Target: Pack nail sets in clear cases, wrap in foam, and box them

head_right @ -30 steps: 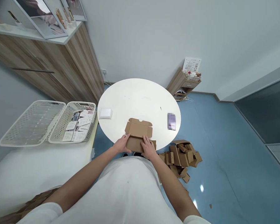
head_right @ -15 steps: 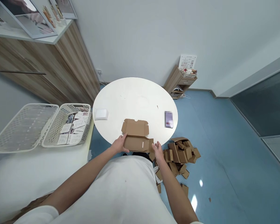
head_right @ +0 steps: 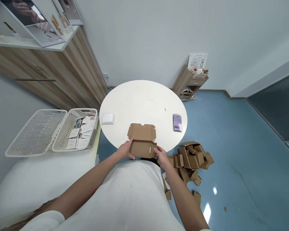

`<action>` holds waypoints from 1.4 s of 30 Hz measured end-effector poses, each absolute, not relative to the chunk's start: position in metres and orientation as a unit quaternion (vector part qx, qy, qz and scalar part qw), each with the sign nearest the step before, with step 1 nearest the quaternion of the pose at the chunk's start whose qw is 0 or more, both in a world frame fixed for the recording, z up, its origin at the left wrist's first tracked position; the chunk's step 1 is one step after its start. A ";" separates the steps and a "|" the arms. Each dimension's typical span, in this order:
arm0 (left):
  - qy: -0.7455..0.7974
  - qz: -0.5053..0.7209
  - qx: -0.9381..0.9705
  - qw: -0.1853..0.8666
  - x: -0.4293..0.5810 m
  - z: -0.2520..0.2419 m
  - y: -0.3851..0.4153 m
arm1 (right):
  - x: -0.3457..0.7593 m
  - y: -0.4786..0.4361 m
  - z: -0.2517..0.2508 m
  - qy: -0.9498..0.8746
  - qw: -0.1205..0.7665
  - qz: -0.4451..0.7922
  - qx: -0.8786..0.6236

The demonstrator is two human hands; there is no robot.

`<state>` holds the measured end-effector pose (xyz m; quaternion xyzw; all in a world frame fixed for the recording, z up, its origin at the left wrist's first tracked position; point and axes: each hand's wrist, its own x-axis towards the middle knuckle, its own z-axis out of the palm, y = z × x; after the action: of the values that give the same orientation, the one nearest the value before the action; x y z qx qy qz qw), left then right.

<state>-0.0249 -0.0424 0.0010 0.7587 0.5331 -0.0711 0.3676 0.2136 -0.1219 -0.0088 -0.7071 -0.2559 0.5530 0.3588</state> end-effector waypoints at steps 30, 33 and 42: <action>0.547 -0.068 0.749 0.367 -0.026 0.000 -0.047 | 0.165 -0.115 -0.009 -0.440 0.294 0.463 -0.711; 0.546 -0.074 0.749 0.368 -0.027 -0.001 -0.049 | 0.170 -0.108 -0.010 -0.427 0.249 0.421 -0.760; 0.553 -0.066 0.740 0.378 -0.029 -0.002 -0.054 | 0.174 -0.104 -0.022 -0.448 0.075 0.355 -0.817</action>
<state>-0.0291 -0.0539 -0.0020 0.7397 0.5530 -0.0664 0.3778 0.1739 -0.1039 -0.0215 -0.8171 -0.4476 0.3553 0.0751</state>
